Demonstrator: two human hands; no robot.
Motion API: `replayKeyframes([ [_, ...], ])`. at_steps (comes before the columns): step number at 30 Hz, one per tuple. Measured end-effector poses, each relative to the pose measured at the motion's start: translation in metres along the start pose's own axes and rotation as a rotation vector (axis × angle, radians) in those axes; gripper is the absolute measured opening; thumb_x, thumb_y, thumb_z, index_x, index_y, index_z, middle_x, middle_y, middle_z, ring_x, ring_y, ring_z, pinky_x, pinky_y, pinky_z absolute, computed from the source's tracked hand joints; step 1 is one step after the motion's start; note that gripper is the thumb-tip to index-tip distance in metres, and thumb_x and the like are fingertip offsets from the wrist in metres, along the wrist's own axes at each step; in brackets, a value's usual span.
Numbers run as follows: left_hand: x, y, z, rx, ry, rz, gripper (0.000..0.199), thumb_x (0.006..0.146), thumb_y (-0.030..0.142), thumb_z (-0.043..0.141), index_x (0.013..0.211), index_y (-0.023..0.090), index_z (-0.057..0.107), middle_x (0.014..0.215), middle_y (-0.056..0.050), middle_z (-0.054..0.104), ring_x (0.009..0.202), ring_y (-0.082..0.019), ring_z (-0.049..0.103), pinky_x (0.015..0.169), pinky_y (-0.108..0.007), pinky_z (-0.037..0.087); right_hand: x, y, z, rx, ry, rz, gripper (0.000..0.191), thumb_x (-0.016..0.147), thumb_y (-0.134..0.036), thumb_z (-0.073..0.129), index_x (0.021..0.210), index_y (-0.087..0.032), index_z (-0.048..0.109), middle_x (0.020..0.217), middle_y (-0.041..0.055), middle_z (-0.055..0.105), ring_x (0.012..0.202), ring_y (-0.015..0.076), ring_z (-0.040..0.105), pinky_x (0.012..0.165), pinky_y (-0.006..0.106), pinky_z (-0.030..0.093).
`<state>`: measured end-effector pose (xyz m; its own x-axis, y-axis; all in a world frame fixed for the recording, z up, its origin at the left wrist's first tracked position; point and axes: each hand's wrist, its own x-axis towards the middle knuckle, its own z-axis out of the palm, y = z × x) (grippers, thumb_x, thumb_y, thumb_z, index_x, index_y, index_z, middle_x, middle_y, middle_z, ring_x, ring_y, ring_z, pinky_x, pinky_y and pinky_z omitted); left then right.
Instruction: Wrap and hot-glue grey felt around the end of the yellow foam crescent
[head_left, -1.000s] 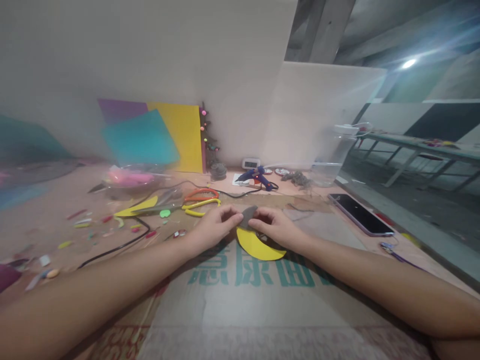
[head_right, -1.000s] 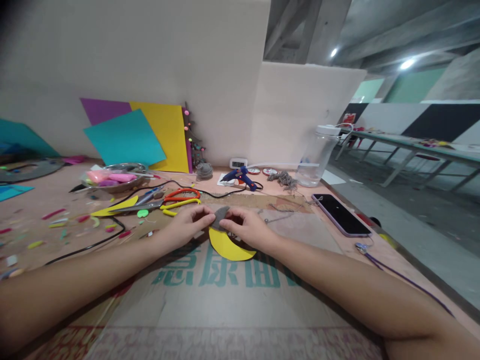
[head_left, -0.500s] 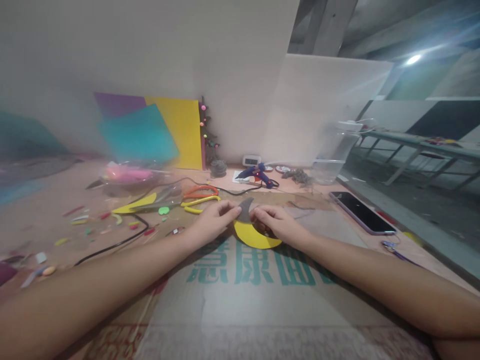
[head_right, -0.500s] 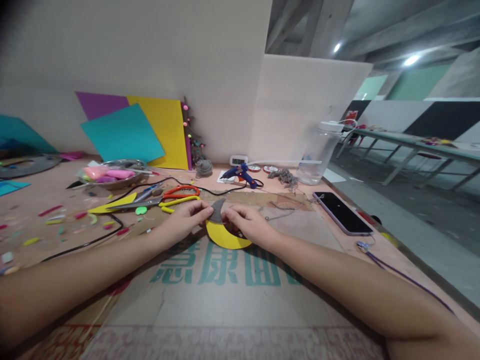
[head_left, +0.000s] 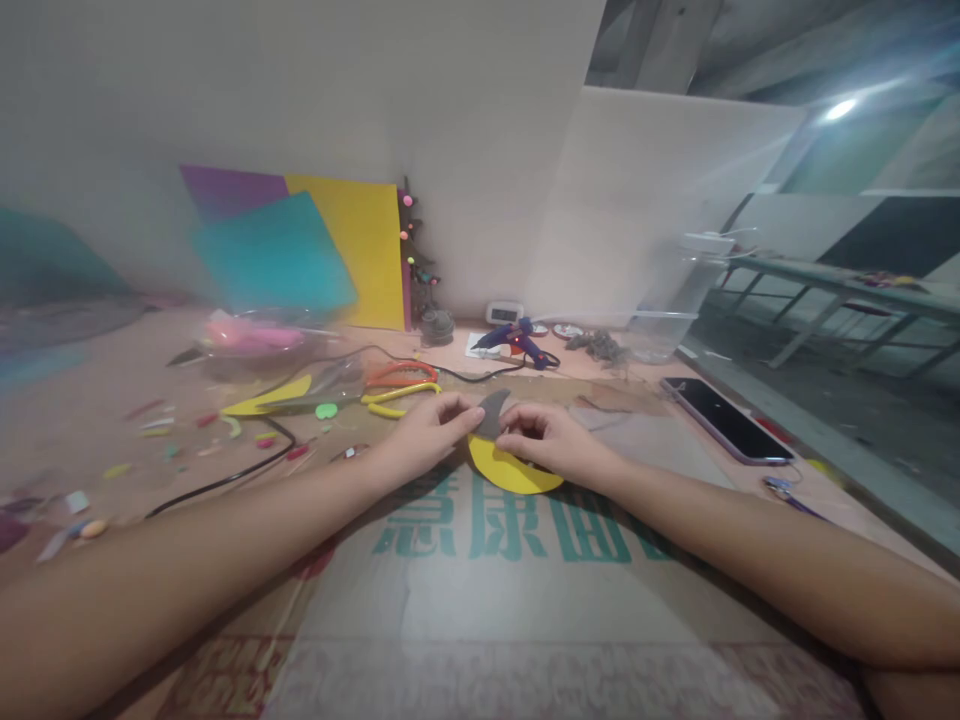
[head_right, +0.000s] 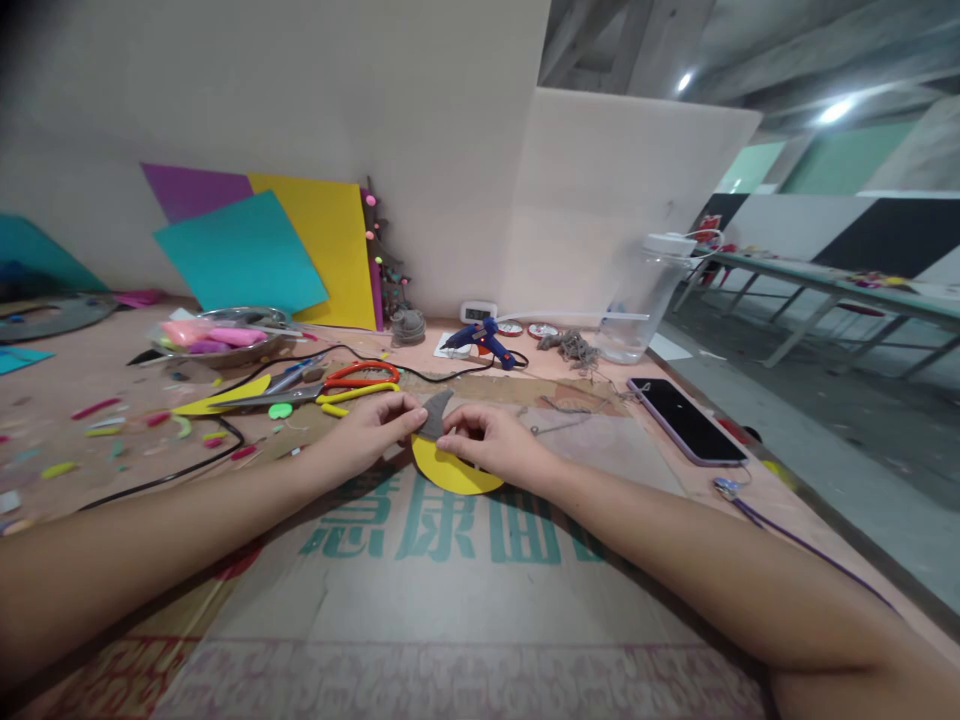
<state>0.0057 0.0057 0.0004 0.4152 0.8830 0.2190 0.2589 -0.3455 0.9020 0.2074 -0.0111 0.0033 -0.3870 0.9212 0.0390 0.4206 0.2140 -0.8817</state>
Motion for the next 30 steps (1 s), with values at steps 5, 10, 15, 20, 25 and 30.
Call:
replayKeyframes([
  [5,0.0003,-0.0004,-0.0003,0.025,-0.008,0.017,0.031,0.083,0.046,0.056,0.074,0.016,0.056,0.069,0.001,0.054,0.064,-0.013,0.049,0.059,-0.024,0.039,-0.0002,0.0008,-0.0014,-0.055,0.022,-0.067,0.022,0.079,-0.039,0.063,0.078,-0.017,0.064,0.073,0.0001,0.058,0.064,0.0112,0.048,0.058,0.025,0.037],
  [10,0.0011,-0.0017,-0.0002,-0.031,-0.008,0.018,0.031,0.082,0.046,0.056,0.074,0.016,0.057,0.068,0.001,0.053,0.063,-0.013,0.047,0.059,-0.024,0.038,-0.0023,-0.0035,-0.0023,0.03,-0.017,-0.032,0.029,0.082,-0.045,0.061,0.075,-0.017,0.061,0.061,-0.0032,0.051,0.054,0.0091,0.042,0.051,0.024,0.032],
  [15,0.0002,-0.0011,0.0006,-0.167,0.033,-0.06,0.033,0.079,0.049,0.06,0.073,0.017,0.054,0.062,0.004,0.049,0.054,-0.01,0.042,0.052,-0.022,0.034,-0.0032,-0.0059,-0.0037,0.136,-0.023,-0.014,0.035,0.082,-0.051,0.061,0.08,-0.016,0.059,0.063,-0.0037,0.05,0.056,0.0089,0.043,0.054,0.023,0.033],
  [20,-0.0019,0.0003,0.001,-0.198,0.059,-0.11,0.033,0.079,0.05,0.061,0.072,0.018,0.052,0.058,0.005,0.046,0.048,-0.008,0.038,0.045,-0.021,0.028,-0.003,-0.0021,-0.0042,0.107,0.022,-0.019,0.026,0.076,-0.041,0.068,0.082,-0.016,0.062,0.076,0.0003,0.059,0.068,0.0119,0.051,0.063,0.025,0.039],
  [25,-0.0017,-0.0016,0.0008,-0.204,0.049,-0.122,0.032,0.081,0.049,0.059,0.075,0.019,0.053,0.056,0.006,0.046,0.048,-0.009,0.038,0.045,-0.021,0.028,-0.0059,-0.0029,-0.0033,0.062,0.082,-0.056,0.023,0.078,-0.039,0.066,0.081,-0.017,0.062,0.075,0.0006,0.06,0.068,0.0129,0.052,0.063,0.026,0.039],
  [30,0.0002,-0.0016,-0.0003,-0.177,0.065,-0.069,0.032,0.08,0.047,0.06,0.07,0.018,0.053,0.063,0.004,0.048,0.056,-0.01,0.043,0.052,-0.021,0.033,-0.004,-0.0032,-0.0057,-0.044,0.07,-0.122,0.025,0.083,-0.041,0.06,0.076,-0.017,0.061,0.078,0.0023,0.061,0.072,0.0145,0.054,0.066,0.027,0.04],
])
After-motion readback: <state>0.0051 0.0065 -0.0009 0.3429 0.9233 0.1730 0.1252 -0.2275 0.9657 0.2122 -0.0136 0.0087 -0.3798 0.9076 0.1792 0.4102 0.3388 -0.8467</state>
